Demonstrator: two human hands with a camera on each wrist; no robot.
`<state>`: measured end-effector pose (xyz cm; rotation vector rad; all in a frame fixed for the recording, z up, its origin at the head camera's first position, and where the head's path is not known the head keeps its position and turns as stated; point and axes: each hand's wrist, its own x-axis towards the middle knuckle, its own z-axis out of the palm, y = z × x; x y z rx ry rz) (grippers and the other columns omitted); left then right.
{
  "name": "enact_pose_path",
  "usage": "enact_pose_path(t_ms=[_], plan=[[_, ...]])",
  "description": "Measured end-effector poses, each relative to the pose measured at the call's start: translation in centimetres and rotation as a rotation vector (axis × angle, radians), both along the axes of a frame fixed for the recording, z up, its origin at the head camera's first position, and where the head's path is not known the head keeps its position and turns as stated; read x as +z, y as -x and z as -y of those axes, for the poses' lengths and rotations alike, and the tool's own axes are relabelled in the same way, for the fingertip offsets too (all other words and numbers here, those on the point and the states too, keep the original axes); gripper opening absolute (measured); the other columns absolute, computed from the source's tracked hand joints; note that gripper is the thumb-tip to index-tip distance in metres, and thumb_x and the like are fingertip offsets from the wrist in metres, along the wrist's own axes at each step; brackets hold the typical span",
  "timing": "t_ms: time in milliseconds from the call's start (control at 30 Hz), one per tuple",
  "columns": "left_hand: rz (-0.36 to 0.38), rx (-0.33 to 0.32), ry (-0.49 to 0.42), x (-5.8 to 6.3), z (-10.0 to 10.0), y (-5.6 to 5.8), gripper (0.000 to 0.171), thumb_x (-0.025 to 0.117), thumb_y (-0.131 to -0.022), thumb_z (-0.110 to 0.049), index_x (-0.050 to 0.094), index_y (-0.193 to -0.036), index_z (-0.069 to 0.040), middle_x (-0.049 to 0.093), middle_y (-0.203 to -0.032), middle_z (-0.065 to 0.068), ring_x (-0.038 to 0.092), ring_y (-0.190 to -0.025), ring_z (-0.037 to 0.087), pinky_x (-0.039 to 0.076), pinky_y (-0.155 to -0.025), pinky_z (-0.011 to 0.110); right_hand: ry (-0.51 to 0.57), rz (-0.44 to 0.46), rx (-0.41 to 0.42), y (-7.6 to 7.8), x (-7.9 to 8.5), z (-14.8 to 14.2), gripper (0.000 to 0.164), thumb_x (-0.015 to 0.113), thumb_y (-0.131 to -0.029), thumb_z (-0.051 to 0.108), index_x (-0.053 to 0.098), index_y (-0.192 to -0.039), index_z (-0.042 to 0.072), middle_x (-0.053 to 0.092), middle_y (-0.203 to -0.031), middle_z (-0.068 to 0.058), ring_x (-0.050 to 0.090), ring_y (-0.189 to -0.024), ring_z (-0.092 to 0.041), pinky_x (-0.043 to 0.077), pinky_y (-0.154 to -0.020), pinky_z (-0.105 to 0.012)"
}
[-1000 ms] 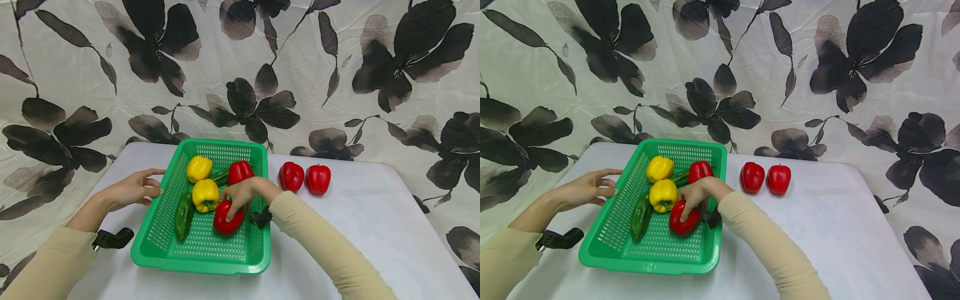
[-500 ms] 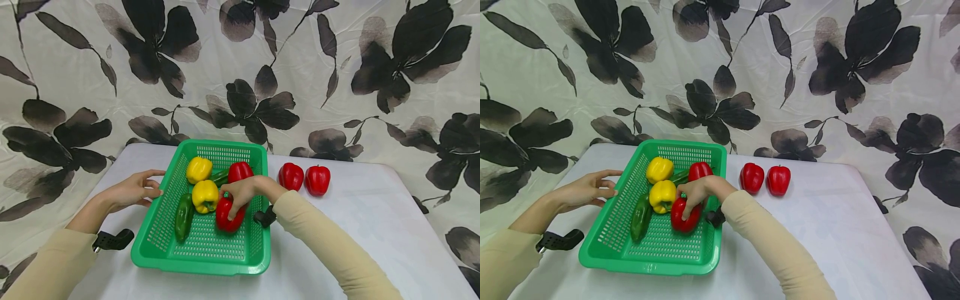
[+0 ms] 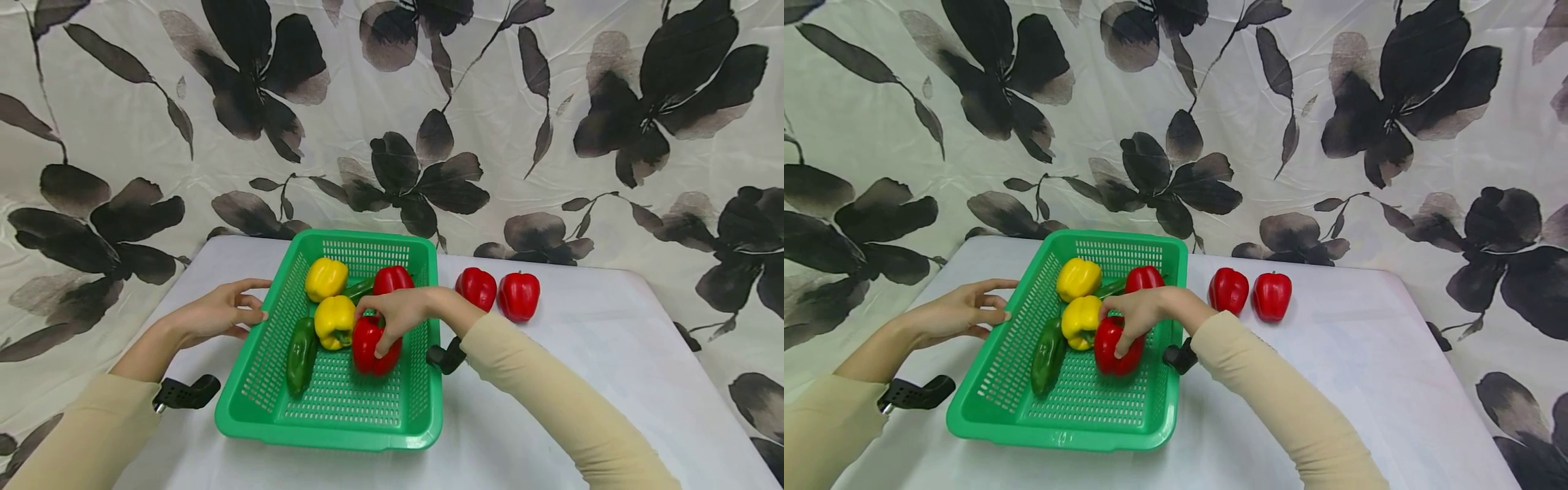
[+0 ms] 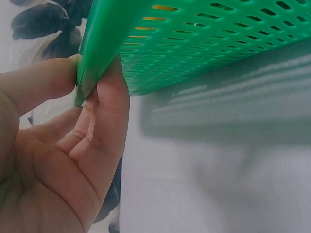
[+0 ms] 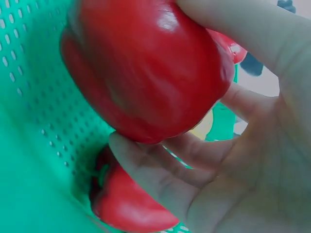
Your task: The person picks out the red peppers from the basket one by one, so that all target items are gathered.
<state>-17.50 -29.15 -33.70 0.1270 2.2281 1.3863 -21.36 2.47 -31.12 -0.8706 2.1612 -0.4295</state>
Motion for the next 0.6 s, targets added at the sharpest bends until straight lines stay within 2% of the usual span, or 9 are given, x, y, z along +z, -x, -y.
enact_pose_path(t_ms=[300, 600], plan=[[0.003, 0.002, 0.003, 0.1, -0.1, -0.1, 0.076, 0.059, -0.089, -0.015, 0.011, -0.146, -0.004, 0.055, -0.102, 0.019, 0.062, -0.086, 0.027, 0.055, -0.077, 0.041, 0.054, -0.104, 0.008, -0.2, 0.5, -1.6, 0.060, 0.075, -0.075, 0.026, 0.044, -0.126, 0.027, 0.050, -0.119, 0.001, 0.044, -0.110, -0.017, 0.052, -0.074, -0.024], [0.002, 0.004, 0.004, 0.2, -0.2, -0.1, 0.076, 0.059, -0.089, -0.014, 0.011, -0.146, -0.004, 0.054, -0.102, 0.019, 0.062, -0.086, 0.027, 0.055, -0.076, 0.041, 0.209, -0.097, -0.014, -0.2, 0.8, -3.2, 0.063, 0.076, -0.074, 0.020, 0.044, -0.128, 0.025, 0.050, -0.121, 0.001, 0.044, -0.112, -0.018, 0.053, -0.076, -0.026]])
